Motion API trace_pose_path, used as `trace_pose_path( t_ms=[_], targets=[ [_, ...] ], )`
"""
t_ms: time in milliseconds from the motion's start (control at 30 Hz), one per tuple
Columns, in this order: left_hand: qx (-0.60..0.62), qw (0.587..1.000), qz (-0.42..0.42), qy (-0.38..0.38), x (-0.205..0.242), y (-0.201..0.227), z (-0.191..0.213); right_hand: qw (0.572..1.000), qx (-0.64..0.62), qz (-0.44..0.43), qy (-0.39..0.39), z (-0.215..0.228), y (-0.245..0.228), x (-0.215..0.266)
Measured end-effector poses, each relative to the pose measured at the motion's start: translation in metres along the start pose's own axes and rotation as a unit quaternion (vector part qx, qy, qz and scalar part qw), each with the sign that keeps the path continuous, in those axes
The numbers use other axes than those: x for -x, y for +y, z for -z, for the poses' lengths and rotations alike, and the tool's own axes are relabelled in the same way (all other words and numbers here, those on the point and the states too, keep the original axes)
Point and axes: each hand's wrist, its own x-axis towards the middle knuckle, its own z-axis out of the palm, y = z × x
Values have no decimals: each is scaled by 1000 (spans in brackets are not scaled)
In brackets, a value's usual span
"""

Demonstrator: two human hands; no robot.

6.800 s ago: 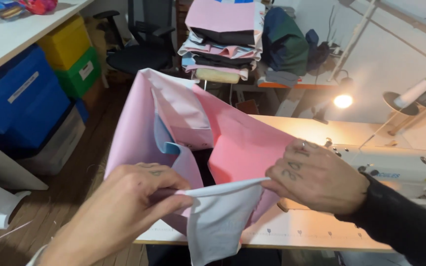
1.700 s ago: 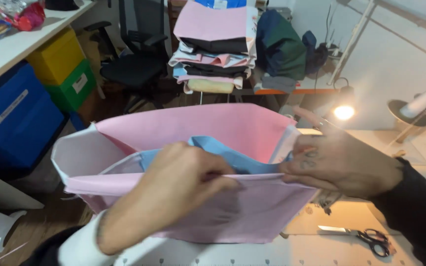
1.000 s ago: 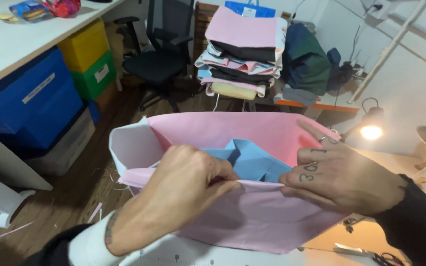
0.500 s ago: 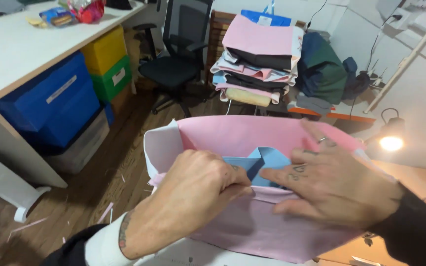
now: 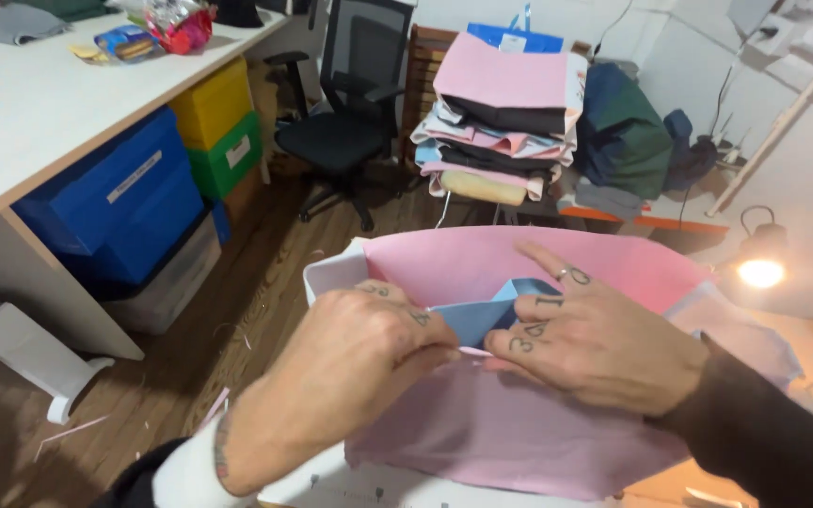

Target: Sewing pieces of pink leather together using an industrial sewing machine to construct a bag.

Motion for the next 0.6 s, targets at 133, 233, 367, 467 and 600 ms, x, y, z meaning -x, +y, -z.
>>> trace_pose_path(
  t_ms=[133,233,367,467,600],
  targets=[
    [23,999,29,27,5,-6,18,995,-69,23,-62,1,16,2],
    [45,998,45,12,10,-6,17,993,-104,51,-8,-1,12,1],
    [50,998,18,23,10,-14,8,998,-54,-17,-16,-1,4,-15],
    [55,997,-6,51,14,-23,13,998,-59,-29,-16,5,-2,-25],
    [65,997,17,46,26,-28,23,993,-117,16,21,2,4,-20]
  ],
)
